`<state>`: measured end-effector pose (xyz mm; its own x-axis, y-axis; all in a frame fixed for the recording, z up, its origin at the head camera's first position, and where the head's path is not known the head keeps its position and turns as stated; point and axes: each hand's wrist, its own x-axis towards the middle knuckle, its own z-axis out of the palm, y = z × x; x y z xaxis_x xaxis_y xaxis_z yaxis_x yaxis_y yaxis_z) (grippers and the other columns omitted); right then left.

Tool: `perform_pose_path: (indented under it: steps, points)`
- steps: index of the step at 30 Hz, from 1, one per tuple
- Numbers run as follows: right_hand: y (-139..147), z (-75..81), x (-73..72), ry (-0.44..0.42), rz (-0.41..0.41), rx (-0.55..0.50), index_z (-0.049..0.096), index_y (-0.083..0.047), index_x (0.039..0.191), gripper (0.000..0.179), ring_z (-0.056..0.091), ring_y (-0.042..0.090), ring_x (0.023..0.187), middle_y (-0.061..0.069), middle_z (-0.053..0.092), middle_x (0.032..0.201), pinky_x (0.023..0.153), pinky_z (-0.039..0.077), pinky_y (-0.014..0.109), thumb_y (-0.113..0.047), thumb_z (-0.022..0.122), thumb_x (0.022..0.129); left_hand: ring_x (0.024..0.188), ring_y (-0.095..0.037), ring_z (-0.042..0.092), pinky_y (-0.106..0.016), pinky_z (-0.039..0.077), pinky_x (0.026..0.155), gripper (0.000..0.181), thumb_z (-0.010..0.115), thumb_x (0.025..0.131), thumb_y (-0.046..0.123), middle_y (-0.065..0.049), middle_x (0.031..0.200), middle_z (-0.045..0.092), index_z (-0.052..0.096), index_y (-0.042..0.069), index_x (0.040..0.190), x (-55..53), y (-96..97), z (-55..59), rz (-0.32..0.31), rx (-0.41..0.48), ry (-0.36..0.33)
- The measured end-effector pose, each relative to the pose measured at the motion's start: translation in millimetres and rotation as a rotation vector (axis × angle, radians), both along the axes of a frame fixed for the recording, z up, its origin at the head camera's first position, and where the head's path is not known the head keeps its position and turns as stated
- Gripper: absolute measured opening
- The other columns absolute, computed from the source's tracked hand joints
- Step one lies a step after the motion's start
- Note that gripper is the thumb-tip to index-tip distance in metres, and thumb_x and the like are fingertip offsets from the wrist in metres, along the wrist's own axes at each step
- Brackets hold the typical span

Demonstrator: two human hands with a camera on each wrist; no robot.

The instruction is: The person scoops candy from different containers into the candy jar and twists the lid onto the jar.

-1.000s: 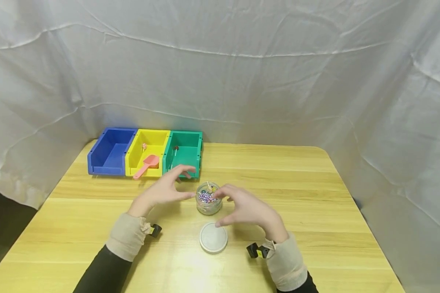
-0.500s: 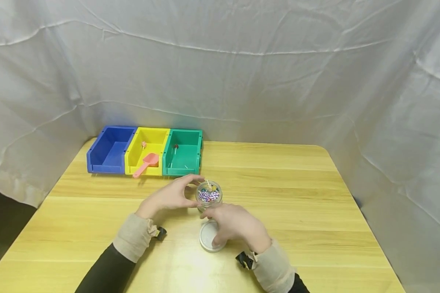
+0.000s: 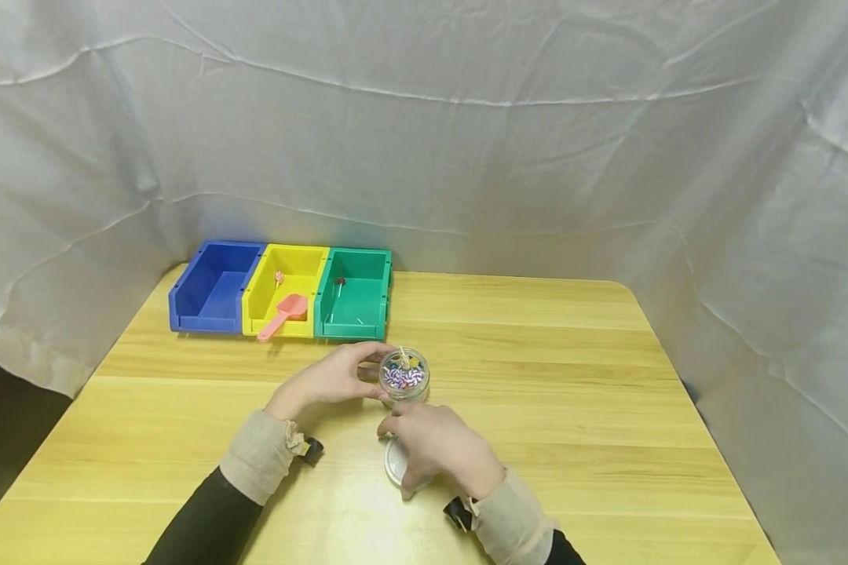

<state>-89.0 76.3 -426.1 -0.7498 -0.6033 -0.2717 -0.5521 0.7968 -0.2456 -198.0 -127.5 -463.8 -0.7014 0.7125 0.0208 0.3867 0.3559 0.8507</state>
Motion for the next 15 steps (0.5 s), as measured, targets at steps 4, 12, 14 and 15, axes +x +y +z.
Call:
perform_pose_path:
  steps: [4,12,14,15]
  points:
    - [-2.8,-1.6,2.1,0.013,-0.002,0.027,0.070,-0.025,0.113,0.069,0.060,0.015,0.108,-0.002,0.061,0.129,0.084,0.057,0.039,-0.033,0.102,0.052,0.121,-0.029,0.067,-0.031,0.055,0.097,0.074,0.088,0.084,0.012,-0.015,0.140,0.062,0.052,0.003,0.148,-0.2,0.5,-1.7,0.001,0.030,-0.053]
    - [2.1,1.1,1.1,-0.034,-0.002,-0.034,0.069,-0.023,0.109,0.059,0.060,0.016,0.109,0.003,0.059,0.134,0.088,0.055,0.034,-0.026,0.097,0.057,0.120,-0.030,0.067,-0.029,0.056,0.095,0.072,0.087,0.084,0.007,-0.017,0.139,0.062,0.052,0.002,0.147,0.0,0.6,-3.7,0.006,0.047,-0.078]
    - [5.7,3.8,-0.2,-0.072,-0.006,-0.087,0.070,-0.024,0.109,0.057,0.059,0.014,0.103,0.002,0.059,0.129,0.085,0.054,0.031,-0.023,0.095,0.058,0.120,-0.030,0.067,-0.029,0.056,0.095,0.072,0.087,0.084,0.007,-0.017,0.139,0.062,0.052,0.003,0.147,-0.3,0.4,-3.8,0.010,0.048,-0.083]
    - [7.6,5.3,-0.8,-0.089,-0.007,-0.111,0.071,-0.024,0.110,0.057,0.057,0.012,0.100,0.000,0.058,0.123,0.085,0.053,0.029,-0.022,0.095,0.058,0.120,-0.031,0.067,-0.029,0.056,0.095,0.072,0.087,0.084,0.007,-0.017,0.139,0.062,0.052,0.002,0.147,-0.3,0.4,-3.8,0.010,0.050,-0.084]
